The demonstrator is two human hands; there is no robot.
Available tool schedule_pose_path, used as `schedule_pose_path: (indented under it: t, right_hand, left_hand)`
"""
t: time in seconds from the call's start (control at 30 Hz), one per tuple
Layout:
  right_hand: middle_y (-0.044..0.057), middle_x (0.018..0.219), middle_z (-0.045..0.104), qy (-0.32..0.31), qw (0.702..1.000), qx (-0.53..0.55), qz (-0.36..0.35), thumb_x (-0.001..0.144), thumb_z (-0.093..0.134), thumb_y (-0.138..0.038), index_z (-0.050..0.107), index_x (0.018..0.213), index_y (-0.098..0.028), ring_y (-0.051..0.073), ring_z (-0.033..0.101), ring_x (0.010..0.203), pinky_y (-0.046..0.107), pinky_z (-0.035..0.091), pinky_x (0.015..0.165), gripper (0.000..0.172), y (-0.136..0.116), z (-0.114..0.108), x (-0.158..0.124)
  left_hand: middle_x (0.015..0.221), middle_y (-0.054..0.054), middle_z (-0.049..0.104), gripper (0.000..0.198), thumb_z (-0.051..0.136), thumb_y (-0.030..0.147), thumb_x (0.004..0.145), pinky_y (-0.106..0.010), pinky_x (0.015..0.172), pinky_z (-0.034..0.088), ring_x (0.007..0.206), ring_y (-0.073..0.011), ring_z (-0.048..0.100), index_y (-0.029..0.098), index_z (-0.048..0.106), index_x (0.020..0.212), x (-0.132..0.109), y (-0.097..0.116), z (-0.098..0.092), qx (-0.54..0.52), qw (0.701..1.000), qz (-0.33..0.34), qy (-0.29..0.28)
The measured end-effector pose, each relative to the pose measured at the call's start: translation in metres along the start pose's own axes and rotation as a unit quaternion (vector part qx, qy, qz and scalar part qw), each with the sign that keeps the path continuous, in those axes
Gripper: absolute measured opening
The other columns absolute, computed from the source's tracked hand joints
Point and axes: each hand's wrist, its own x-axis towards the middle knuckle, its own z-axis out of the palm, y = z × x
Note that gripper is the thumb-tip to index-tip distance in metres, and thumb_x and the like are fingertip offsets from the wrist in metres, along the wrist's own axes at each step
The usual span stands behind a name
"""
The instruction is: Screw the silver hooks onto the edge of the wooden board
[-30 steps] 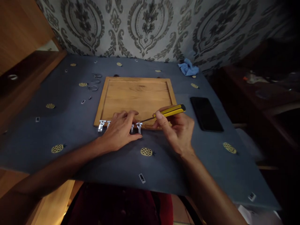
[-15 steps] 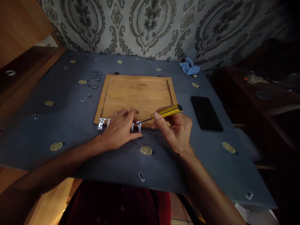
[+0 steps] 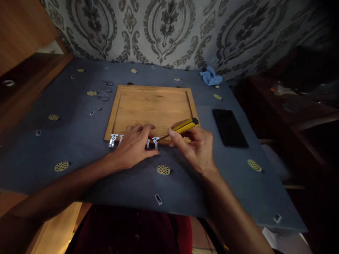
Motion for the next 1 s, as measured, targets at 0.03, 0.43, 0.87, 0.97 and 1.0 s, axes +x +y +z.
schedule_pose_path:
  t: [0.03,0.43,0.87,0.97,1.0]
  right_hand:
    - [-0.002,0.074,0.068,-0.004,1.000,0.004,0.005,0.093,0.069,-0.032,0.067,0.081,-0.020,0.011,0.063,0.056,0.026,0.048,0.055,0.017,0.000,0.000,0.000]
    - [-0.002,0.074,0.067,-0.018,0.972,0.196,0.129,0.076,0.085,-0.050,0.067,0.077,-0.020,0.012,0.064,0.052,0.024,0.054,0.047,0.036,-0.010,0.008,0.002]
    - [0.000,0.079,0.070,-0.027,0.969,0.210,0.127,0.083,0.078,-0.052,0.070,0.096,-0.020,0.011,0.065,0.053,0.023,0.056,0.047,0.035,-0.010,0.002,0.008]
    - [0.000,0.080,0.070,-0.002,0.969,0.207,0.133,0.077,0.084,-0.050,0.069,0.087,-0.020,0.008,0.058,0.044,0.021,0.050,0.039,0.035,-0.011,0.008,0.011]
    - [-0.001,0.079,0.070,-0.001,0.968,0.211,0.136,0.075,0.085,-0.050,0.068,0.084,-0.020,0.007,0.057,0.044,0.021,0.050,0.039,0.036,-0.011,0.009,0.013]
  left_hand:
    - [0.123,-0.011,0.066,0.063,0.082,0.038,0.079,-0.048,0.098,0.042,0.117,-0.0329,0.059,0.019,0.046,0.128,0.000,0.000,0.001,0.001,1.000,-0.001,0.002]
    - [0.115,-0.009,0.069,0.058,0.079,0.037,0.081,-0.047,0.098,0.042,0.117,-0.0326,0.059,0.020,0.047,0.127,0.000,-0.001,0.000,-0.016,1.000,0.000,0.001]
    - [0.113,-0.010,0.069,0.063,0.082,0.041,0.080,-0.045,0.095,0.043,0.113,-0.0322,0.061,0.018,0.046,0.126,-0.001,-0.002,0.000,0.008,1.000,0.021,0.004]
    - [0.114,-0.010,0.068,0.062,0.081,0.040,0.081,-0.046,0.095,0.042,0.113,-0.0319,0.061,0.018,0.046,0.127,-0.001,-0.003,0.000,0.004,1.000,0.023,0.006]
    - [0.113,-0.010,0.069,0.062,0.082,0.040,0.081,-0.046,0.095,0.042,0.113,-0.0319,0.061,0.018,0.046,0.127,-0.001,-0.003,0.000,0.003,1.000,0.023,0.008]
